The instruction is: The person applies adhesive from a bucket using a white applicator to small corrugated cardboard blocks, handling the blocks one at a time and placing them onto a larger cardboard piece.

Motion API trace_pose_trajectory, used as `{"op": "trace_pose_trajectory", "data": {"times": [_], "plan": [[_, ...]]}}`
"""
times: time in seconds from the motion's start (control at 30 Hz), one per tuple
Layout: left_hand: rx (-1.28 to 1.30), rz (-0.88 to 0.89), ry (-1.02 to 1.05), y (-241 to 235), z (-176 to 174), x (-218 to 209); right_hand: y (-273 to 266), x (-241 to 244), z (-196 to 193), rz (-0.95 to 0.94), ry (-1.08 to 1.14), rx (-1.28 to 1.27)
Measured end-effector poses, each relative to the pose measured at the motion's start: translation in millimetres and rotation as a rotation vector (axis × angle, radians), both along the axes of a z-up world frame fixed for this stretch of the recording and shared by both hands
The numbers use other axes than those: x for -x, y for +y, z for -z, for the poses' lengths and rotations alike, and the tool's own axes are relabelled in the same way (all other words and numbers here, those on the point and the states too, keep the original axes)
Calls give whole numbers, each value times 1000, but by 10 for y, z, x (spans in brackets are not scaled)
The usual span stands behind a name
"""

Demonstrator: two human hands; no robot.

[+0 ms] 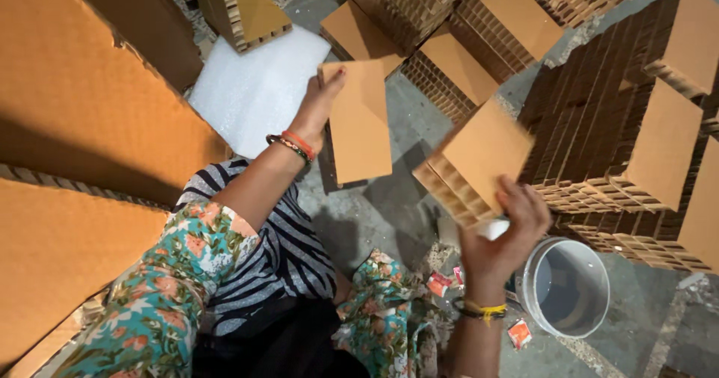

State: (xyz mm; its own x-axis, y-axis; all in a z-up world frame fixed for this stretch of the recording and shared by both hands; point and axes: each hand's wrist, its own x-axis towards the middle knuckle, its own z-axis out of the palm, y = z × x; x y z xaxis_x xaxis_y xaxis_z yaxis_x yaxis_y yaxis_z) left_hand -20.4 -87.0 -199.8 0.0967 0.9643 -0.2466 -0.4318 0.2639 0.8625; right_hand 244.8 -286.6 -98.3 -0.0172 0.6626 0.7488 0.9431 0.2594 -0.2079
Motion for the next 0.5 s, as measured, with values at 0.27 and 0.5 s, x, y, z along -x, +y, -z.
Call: {"op": "trace_pose_trajectory", "data": {"times": [0.27,0.5], "plan": [[102,241,-171,-223,271,-457,22,-843,-371,61,10,459],[172,193,94,-197,234,-456,-823,-876,432,33,476,502]]}}
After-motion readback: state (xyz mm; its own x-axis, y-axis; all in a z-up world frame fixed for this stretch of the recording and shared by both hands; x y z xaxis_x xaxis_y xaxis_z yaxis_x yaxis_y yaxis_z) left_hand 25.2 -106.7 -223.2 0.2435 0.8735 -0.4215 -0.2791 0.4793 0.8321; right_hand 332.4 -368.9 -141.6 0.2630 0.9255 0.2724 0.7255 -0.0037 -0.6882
